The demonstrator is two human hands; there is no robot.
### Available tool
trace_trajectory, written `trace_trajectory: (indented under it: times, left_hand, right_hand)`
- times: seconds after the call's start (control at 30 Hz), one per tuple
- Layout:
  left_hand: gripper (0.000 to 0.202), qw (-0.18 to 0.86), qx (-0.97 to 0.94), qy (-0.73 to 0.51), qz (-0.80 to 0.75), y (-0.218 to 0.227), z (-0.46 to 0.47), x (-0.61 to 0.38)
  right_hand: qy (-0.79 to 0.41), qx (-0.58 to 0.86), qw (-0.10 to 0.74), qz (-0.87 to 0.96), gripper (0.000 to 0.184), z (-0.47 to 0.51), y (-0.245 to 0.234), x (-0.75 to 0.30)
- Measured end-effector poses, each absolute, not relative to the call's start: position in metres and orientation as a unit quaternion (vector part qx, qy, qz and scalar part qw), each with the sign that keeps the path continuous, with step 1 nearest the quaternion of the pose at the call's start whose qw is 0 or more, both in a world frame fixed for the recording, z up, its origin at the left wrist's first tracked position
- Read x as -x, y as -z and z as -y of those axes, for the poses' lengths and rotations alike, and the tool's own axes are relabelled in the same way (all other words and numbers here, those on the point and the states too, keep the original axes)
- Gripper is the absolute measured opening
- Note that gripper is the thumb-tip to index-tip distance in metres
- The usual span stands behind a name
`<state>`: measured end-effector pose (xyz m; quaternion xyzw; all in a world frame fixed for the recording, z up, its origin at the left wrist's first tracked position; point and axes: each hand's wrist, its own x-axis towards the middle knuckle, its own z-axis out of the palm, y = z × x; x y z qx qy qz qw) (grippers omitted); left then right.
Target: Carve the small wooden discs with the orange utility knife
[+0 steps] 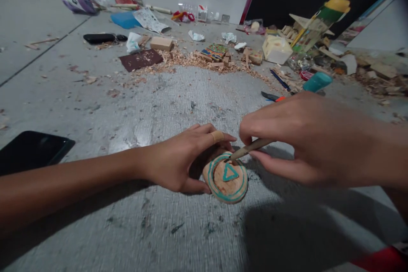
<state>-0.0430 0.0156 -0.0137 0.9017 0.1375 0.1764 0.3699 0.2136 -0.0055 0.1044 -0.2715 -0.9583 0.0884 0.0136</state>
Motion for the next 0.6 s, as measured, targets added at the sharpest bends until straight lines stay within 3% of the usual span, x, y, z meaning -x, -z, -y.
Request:
trace_trajectory:
  times: [0.3, 0.6]
  left_hand:
    - [0.080, 0.353, -0.908, -0.178, -0.139, 0.015, -0.015, 0.043]
    - [0.079, 0.351, -0.908, -0.175, -0.149, 0.014, -0.014, 0.042]
  right_hand:
    - [-0.054, 0.260, 0.002, 0.964, 0.020, 0.013, -0.114, -0.201]
    - [-0.037, 0.275, -0.045, 0.960, 0.011, 0.012, -0.114, -0.197]
